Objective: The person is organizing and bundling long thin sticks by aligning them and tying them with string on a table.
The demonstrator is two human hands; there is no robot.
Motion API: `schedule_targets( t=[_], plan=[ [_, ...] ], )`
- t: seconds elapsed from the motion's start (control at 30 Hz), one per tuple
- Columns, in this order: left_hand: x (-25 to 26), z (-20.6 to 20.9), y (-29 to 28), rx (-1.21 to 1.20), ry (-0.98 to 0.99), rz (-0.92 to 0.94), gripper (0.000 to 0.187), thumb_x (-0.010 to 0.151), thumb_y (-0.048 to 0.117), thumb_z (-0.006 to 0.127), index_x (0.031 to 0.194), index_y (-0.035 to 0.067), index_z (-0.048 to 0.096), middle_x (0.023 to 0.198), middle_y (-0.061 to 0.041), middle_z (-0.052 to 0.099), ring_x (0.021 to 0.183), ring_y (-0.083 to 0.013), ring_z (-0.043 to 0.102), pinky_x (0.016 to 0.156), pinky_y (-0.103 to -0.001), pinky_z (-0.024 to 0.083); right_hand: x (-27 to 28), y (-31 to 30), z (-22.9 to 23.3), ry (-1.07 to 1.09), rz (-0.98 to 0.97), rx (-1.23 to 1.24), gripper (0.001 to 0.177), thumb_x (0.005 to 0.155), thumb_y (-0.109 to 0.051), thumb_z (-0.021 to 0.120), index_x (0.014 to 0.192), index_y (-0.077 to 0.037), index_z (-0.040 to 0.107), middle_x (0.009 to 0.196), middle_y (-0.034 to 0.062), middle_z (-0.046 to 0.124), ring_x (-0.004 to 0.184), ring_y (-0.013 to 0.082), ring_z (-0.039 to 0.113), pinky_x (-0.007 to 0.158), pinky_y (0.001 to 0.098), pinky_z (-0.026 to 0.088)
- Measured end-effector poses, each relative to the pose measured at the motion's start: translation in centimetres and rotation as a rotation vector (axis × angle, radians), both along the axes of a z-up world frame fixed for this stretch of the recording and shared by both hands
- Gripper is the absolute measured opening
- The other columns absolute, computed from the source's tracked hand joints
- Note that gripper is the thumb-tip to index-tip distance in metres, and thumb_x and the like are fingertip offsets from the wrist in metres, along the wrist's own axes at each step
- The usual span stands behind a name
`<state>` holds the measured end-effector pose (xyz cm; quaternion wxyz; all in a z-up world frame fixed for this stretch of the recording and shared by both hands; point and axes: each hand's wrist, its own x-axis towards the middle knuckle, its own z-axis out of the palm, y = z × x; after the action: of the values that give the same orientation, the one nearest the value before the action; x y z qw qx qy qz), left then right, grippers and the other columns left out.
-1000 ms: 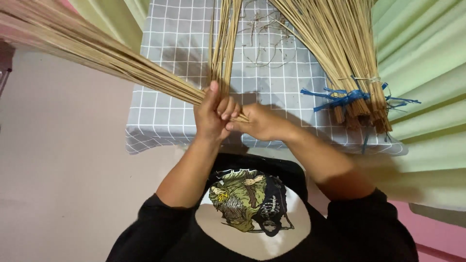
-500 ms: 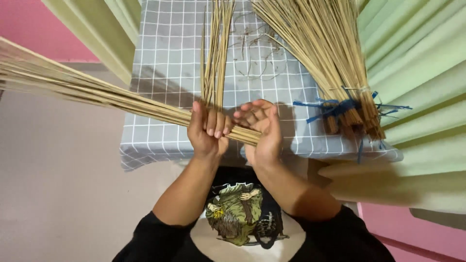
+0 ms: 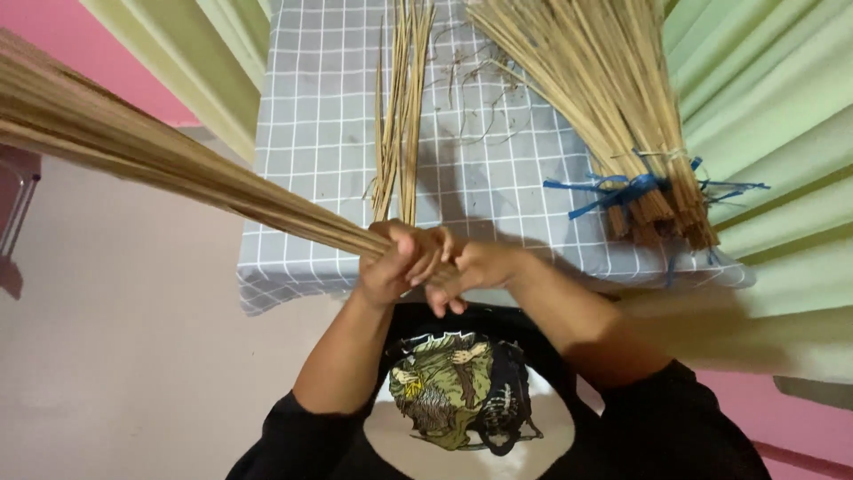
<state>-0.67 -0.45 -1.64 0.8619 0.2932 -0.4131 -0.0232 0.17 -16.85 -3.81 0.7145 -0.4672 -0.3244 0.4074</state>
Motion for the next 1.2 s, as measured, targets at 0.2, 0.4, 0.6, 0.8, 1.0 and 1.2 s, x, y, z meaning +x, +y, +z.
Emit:
schedule_targets(
  t=[0.2,0.4,0.6,0.8,1.0,1.2],
  plan=[
    [-1.4,4.0,0.7,0.128,-0.094,-0.002,0.057,0.107,0.02,0.048,0.051,0.014,0.043,0.035,0.0,0.041,0.027,-0.0126,0.039,0.036,-0.021,0.038,-3.1,1.8,-1.5,0.09,-0.016,0.002,0.02,0.099,-0.008,0.068,0.081,-0.007,0.058,0.054,0.0007,0.047,0.043,0.0054,0.042,0.038,0.0163,0.035],
    [-0.5,-0.5,0.6,0.029,0.01,-0.194,0.055,0.109,0.022,0.049,0.056,0.012,0.045,0.04,-0.001,0.045,0.031,-0.0135,0.048,0.039,-0.02,0.042,-5.3,2.1,-3.0,0.102,-0.167,0.062,0.031,0.105,-0.006,0.059,0.075,-0.01,0.053,0.047,-0.0032,0.037,0.036,0.0025,0.03,0.033,0.016,0.028],
    [-1.6,-1.3,1.0,0.343,-0.075,0.869,0.086,0.084,0.061,0.075,0.132,-0.003,0.044,0.119,-0.02,0.057,0.11,-0.0331,0.056,0.103,-0.046,0.042,-4.3,-0.9,-1.6,-0.04,-0.426,-0.291,0.029,0.1,-0.021,0.066,0.081,-0.003,0.054,0.048,0.0022,0.048,0.04,0.009,0.043,0.037,0.0206,0.037],
    [-4.8,5.4,1.3,1.325,-1.056,1.306,0.038,0.095,0.037,0.065,0.127,0.016,0.061,0.124,-0.011,0.066,0.122,-0.0333,0.057,0.116,-0.055,0.023,0.0,-3.3,3.6,-0.785,-0.397,-0.445,0.012,0.084,-0.006,0.074,0.083,0.002,0.066,0.07,0.016,0.064,0.068,0.0301,0.062,0.061,0.0411,0.049],
    [2.3,-1.2,1.6,1.669,-1.134,1.498,0.009,0.079,0.01,0.06,0.074,0.013,0.067,0.061,-0.006,0.061,0.054,-0.0287,0.064,0.052,-0.044,0.044,1.6,-0.2,8.7,-0.745,-0.137,-1.253,0.031,0.089,-0.033,0.067,0.084,-0.004,0.075,0.075,0.0152,0.074,0.076,0.0334,0.076,0.06,0.0416,0.058],
    [5.3,2.7,2.9,1.732,-1.163,1.33,0.009,0.077,0.016,0.068,0.071,0.01,0.065,0.056,-0.006,0.06,0.046,-0.0269,0.064,0.039,-0.039,0.044,7.0,0.9,10.8,-0.746,-0.04,-1.283,0.039,0.085,-0.044,0.072,0.081,-0.005,0.074,0.075,0.0131,0.074,0.074,0.0312,0.075,0.062,0.0396,0.057]
  ],
)
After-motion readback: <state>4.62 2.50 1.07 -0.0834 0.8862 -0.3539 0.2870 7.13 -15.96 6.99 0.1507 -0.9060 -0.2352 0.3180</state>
